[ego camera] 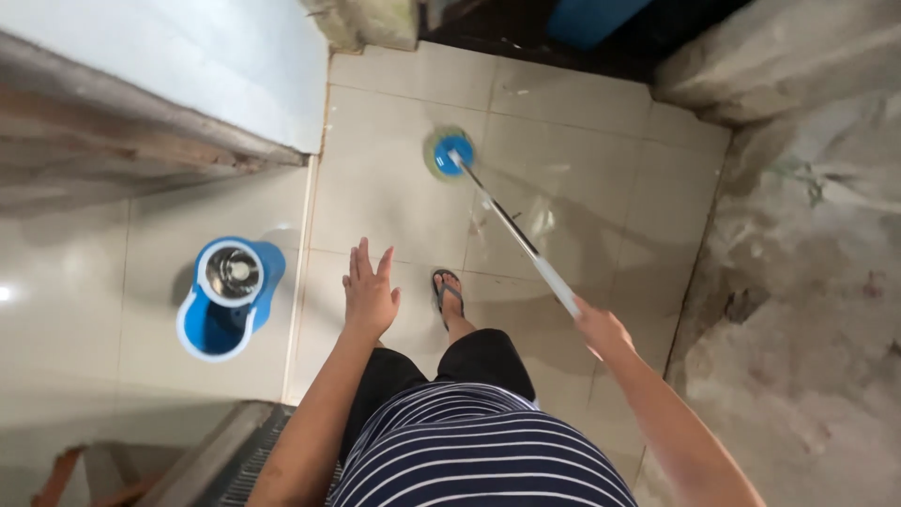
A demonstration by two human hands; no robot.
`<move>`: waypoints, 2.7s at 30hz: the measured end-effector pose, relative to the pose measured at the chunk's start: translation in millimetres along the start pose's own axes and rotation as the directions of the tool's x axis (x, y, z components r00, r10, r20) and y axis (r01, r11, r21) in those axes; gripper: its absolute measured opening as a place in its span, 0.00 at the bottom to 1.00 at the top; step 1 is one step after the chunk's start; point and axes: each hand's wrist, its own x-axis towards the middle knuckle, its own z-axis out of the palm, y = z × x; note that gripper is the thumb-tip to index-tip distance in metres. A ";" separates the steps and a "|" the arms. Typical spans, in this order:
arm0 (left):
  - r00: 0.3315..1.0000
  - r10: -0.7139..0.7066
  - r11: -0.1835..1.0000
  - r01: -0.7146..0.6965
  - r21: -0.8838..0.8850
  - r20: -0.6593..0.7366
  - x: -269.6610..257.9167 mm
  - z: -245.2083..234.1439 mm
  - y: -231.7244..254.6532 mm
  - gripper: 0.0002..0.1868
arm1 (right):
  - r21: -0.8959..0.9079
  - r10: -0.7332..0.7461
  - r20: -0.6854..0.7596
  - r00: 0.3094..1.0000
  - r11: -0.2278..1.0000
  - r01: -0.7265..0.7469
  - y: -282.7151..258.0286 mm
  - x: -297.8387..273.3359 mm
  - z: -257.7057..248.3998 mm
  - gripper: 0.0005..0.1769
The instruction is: The person mopping a tiled floor, alternating between scrubbing the tiles and rinsing the mop in a blue bucket.
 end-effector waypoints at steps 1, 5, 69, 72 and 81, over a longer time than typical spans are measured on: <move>1.000 0.014 1.000 -0.014 -0.002 0.009 5.3 -1.5 4.4 0.43 | 0.037 0.070 0.014 0.997 0.997 -0.071 23.1 -18.0 4.3 0.28; 0.998 0.058 0.998 -0.058 -0.013 0.013 17.8 -5.1 18.3 0.42 | 0.148 0.300 0.212 0.930 0.931 -0.334 70.1 -95.8 19.4 0.29; 0.894 -0.448 0.866 0.430 -0.256 -0.017 -108.4 6.8 -140.0 0.39 | -0.480 -0.489 0.186 0.853 0.712 0.513 -258.7 45.2 69.2 0.38; 0.896 -0.443 0.868 0.430 -0.247 0.003 -128.4 8.4 -161.7 0.41 | -0.386 -0.495 0.056 0.867 0.790 0.476 -341.6 104.3 79.6 0.25; 0.915 -0.400 0.894 0.404 -0.196 0.059 -177.3 26.5 -216.7 0.44 | -0.230 -0.310 0.126 0.942 0.915 0.331 -336.7 29.5 123.1 0.34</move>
